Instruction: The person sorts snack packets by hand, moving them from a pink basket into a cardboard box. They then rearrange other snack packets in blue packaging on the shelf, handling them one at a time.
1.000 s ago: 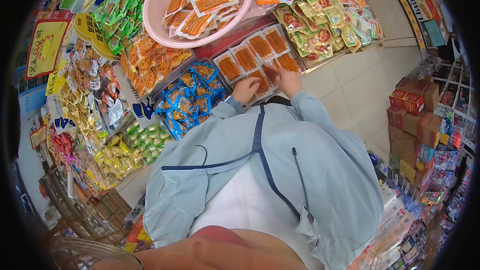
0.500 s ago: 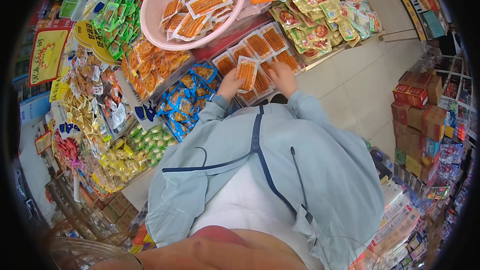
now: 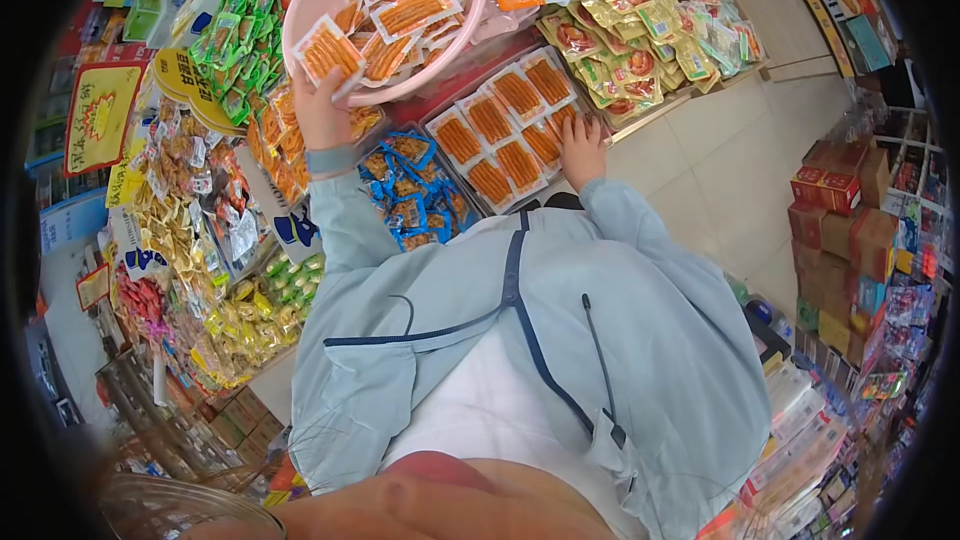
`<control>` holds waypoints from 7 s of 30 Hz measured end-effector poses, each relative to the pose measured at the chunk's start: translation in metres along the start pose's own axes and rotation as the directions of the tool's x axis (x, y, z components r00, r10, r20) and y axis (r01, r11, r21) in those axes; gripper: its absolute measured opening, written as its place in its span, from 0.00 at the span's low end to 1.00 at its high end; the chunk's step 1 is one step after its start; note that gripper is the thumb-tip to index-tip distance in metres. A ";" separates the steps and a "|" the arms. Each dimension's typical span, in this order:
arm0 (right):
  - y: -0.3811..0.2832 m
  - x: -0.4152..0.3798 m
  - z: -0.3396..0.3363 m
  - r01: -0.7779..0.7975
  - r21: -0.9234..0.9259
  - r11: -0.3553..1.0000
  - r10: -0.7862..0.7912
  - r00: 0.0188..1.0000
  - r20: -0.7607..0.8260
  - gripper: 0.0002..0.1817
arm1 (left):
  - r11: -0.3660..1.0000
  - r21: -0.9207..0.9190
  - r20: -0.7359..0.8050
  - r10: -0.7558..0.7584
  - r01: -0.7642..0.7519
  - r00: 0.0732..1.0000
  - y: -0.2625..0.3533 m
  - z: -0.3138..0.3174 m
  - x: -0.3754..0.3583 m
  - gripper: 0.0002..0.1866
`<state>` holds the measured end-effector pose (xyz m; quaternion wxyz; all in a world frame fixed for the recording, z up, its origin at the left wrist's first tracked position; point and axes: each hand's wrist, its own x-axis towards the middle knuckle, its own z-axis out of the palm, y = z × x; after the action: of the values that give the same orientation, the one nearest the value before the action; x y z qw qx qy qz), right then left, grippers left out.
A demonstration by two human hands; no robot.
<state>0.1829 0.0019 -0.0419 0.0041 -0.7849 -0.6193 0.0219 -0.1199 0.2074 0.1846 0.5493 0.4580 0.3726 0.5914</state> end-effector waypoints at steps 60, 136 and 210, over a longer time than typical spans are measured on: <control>-0.029 0.034 -0.044 0.153 0.403 0.903 -0.072 0.975 -0.208 0.36 | -0.147 0.982 0.151 0.259 -0.115 0.954 -0.052 -0.012 0.037 0.28; 0.019 0.070 -0.037 0.343 0.118 0.932 -0.312 0.923 -0.224 0.26 | -0.143 0.984 0.139 0.255 -0.105 0.957 -0.059 -0.015 0.037 0.30; -0.007 0.067 -0.047 -0.078 0.775 0.627 0.228 0.970 -0.087 0.15 | -0.195 0.977 0.124 0.200 -0.085 0.972 -0.050 -0.012 0.037 0.32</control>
<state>0.1932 0.0692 0.0031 0.3889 -0.7576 -0.4793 0.2123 -0.1151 0.2504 0.1381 -0.0831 0.7297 0.6574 0.1687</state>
